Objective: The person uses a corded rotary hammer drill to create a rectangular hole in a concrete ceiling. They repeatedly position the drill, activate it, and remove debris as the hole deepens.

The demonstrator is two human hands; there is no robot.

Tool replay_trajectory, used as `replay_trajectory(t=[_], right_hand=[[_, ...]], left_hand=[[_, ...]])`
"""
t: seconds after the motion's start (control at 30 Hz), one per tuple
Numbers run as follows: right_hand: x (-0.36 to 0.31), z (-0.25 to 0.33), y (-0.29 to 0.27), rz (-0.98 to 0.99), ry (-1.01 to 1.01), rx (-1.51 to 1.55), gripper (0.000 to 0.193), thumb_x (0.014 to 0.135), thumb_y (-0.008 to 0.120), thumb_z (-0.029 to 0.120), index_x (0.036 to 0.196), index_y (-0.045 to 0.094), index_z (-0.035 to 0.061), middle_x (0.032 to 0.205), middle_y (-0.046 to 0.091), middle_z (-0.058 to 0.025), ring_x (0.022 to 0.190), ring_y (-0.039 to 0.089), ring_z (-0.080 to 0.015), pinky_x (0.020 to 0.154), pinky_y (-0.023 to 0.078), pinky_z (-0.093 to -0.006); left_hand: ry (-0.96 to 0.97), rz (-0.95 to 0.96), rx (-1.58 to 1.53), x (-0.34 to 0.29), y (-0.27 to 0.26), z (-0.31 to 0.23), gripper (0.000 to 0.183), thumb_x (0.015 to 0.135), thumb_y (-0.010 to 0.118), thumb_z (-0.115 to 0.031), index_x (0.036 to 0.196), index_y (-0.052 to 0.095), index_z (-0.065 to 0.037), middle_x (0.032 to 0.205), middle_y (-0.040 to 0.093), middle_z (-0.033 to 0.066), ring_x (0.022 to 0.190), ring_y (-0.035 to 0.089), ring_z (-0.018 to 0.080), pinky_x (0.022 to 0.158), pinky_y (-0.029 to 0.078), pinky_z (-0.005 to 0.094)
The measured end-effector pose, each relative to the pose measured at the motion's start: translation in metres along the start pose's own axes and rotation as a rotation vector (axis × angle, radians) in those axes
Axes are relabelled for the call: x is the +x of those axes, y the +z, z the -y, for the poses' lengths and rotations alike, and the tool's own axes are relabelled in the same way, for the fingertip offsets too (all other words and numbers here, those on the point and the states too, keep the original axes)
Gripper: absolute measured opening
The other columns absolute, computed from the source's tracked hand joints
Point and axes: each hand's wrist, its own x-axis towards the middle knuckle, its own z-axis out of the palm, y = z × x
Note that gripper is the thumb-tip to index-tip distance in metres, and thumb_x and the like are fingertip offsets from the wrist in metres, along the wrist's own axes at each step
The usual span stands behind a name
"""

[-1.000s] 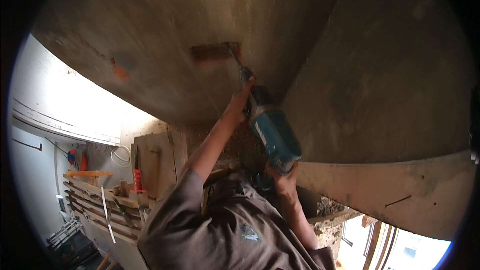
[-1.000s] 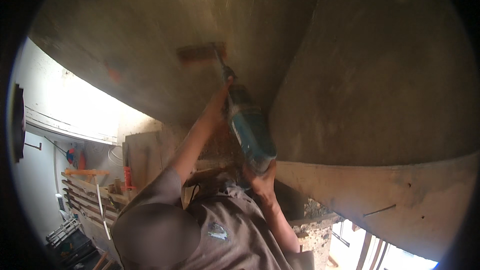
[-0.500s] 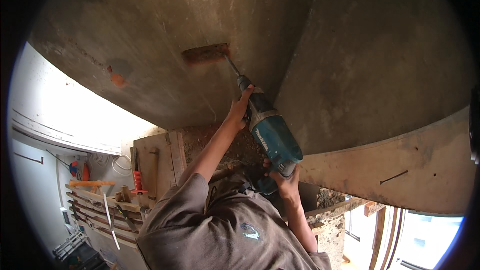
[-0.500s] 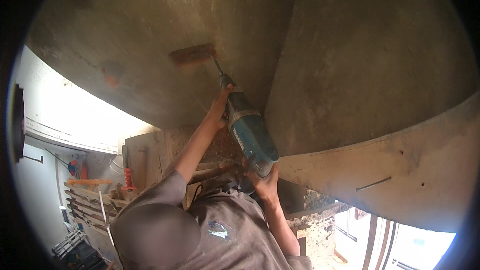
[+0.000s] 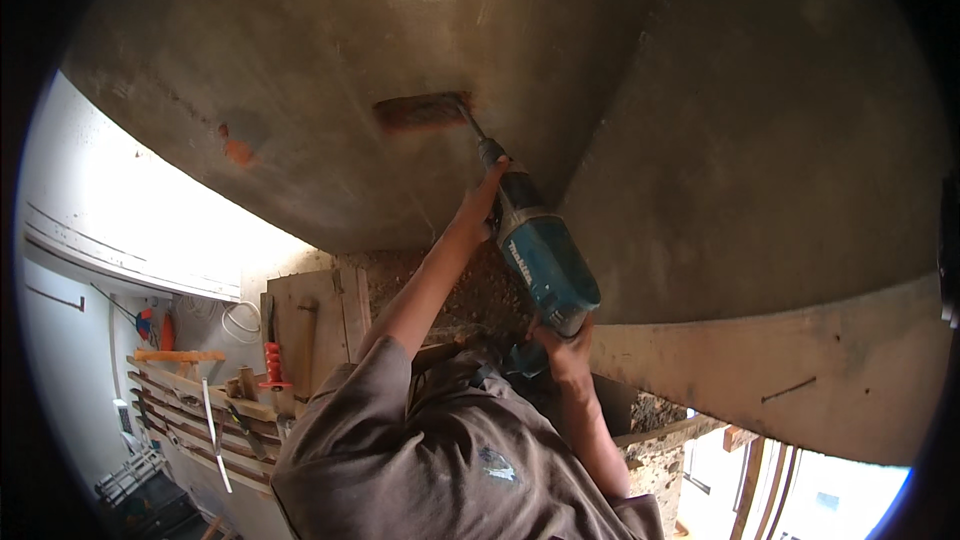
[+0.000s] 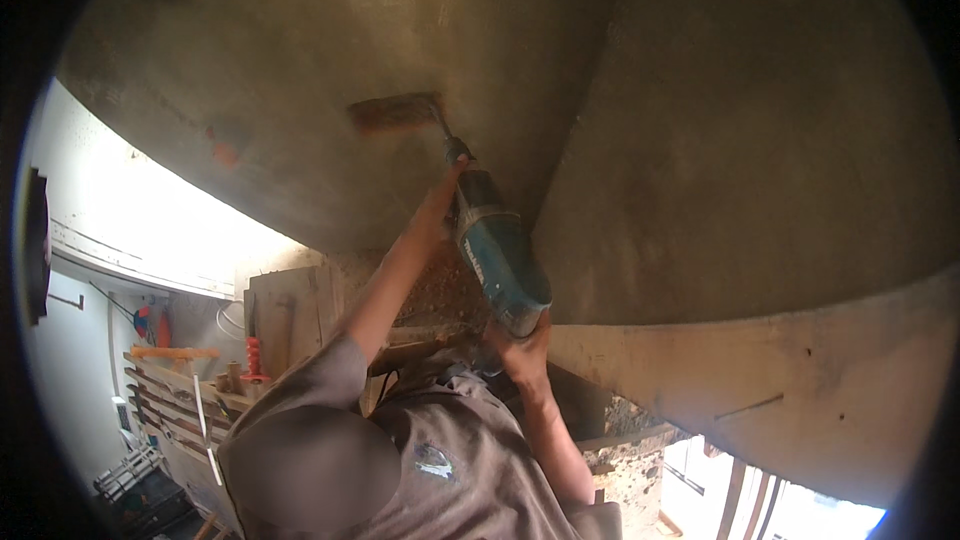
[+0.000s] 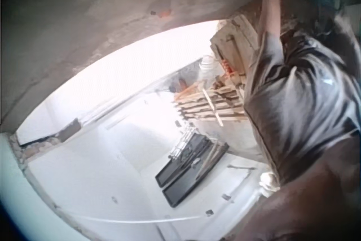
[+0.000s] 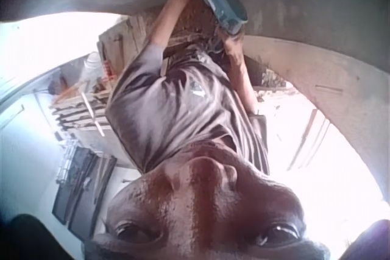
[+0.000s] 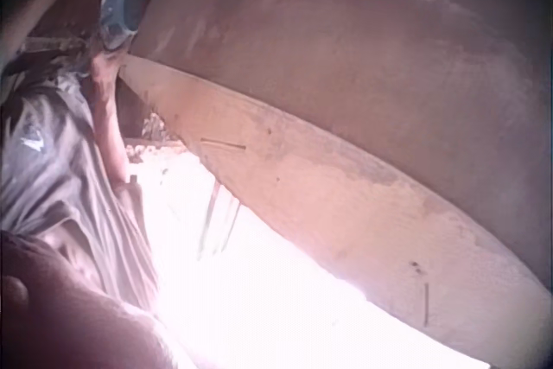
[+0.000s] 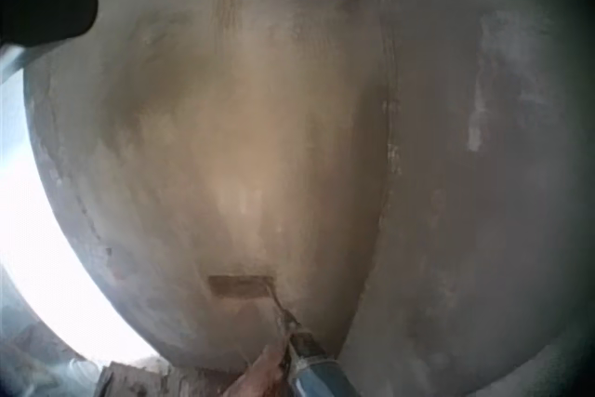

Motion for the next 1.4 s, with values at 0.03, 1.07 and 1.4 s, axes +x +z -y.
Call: replay_trajectory(t=[0.03, 1.07, 1.4], right_hand=[[0.001, 0.005, 0.001, -0.018, -0.013, 0.022, 0.037, 0.068, 0.06, -0.005, 0.104, 0.06, -0.0022, 0.085, 0.067, -0.0112, 0.072, 0.066, -0.0201, 0.062, 0.055, -0.0335], [-0.036, 0.067, -0.028, 0.133, 0.078, 0.03, 0.058, 0.077, 0.071, 0.002, 0.127, 0.043, 0.0014, 0.102, 0.066, -0.0141, 0.091, 0.066, -0.021, 0.077, 0.056, -0.0339], [-0.086, 0.001, 0.029, 0.124, -0.064, -0.251, 0.078, 0.076, 0.067, 0.003, 0.142, 0.026, 0.0007, 0.124, 0.052, -0.0144, 0.111, 0.055, -0.0228, 0.098, 0.044, -0.0354]], left_hand=[[-0.003, 0.01, -0.005, 0.002, 0.0, -0.001, 0.063, 0.087, 0.073, -0.05, 0.118, 0.061, 0.004, 0.099, 0.068, 0.0131, 0.081, 0.069, 0.0216, 0.071, 0.057, 0.0345], [-0.035, 0.006, 0.006, -0.017, 0.002, 0.029, 0.063, 0.089, 0.068, -0.053, 0.122, 0.057, 0.0, 0.106, 0.065, 0.0136, 0.096, 0.068, 0.0243, 0.082, 0.057, 0.0405], [-0.07, 0.156, -0.114, -0.075, -0.022, 0.001, 0.054, 0.094, 0.062, -0.051, 0.121, 0.058, -0.003, 0.102, 0.067, 0.0134, 0.093, 0.069, 0.0242, 0.083, 0.058, 0.0395]])
